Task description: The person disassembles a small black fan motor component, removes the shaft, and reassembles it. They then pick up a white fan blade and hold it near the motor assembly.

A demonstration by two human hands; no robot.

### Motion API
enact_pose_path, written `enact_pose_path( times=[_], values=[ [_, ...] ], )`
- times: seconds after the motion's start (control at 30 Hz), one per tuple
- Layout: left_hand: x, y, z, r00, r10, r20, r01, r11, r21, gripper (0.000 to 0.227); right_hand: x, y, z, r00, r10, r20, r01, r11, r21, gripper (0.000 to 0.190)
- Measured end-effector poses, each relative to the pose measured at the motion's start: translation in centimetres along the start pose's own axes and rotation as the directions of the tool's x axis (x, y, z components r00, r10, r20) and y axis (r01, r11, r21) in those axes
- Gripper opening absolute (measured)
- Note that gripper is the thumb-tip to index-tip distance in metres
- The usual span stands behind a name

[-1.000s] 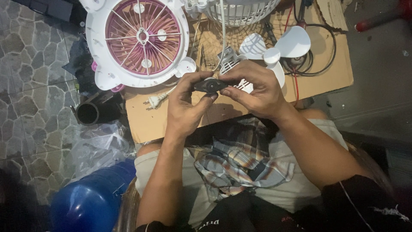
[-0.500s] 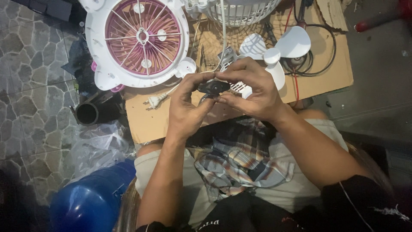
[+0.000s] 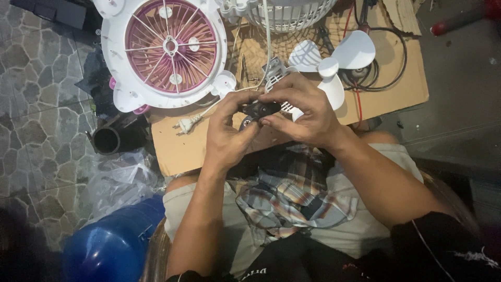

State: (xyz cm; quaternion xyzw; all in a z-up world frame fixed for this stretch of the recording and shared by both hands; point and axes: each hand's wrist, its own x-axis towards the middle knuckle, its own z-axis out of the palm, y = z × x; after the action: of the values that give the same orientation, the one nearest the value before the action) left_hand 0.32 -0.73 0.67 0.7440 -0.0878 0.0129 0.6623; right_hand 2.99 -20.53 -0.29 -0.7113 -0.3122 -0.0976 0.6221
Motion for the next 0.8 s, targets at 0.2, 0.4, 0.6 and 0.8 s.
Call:
enact_pose_path(
  times=[0.2, 0.4, 0.6, 0.8],
  values=[
    [0.1, 0.3, 0.2, 1.0, -0.001, -0.012, 0.002, 0.999, 0.046, 0.047, 0.0, -0.1, -0.2, 1.0, 0.003, 0.016, -0.003, 1.0, -0.024, 0.028],
    [-0.1, -0.7, -0.1, 0.999, 0.002, -0.045, 0.004, 0.992, 0.127, 0.045, -0.1, 0.2, -0.5, 1.0, 0.008, -0.03, -0.008, 1.0, 0.011, 0.033],
    [-0.4, -2.4, -1.3, 0.976, 0.039, -0.215, 0.004, 0.981, 0.196, 0.043, -0.5, 2.0, 0.1, 0.999, 0.049, -0.004, -0.049, 0.988, -0.145, 0.021],
    [0.1, -2.7, -2.2, 0.929, 0.016, -0.37, -0.023, 1.0, -0.015, 0.041, -0.7, 3.0, 2.1, 0.989, 0.092, 0.115, -0.045, 0.933, -0.358, 0.014]
  ],
)
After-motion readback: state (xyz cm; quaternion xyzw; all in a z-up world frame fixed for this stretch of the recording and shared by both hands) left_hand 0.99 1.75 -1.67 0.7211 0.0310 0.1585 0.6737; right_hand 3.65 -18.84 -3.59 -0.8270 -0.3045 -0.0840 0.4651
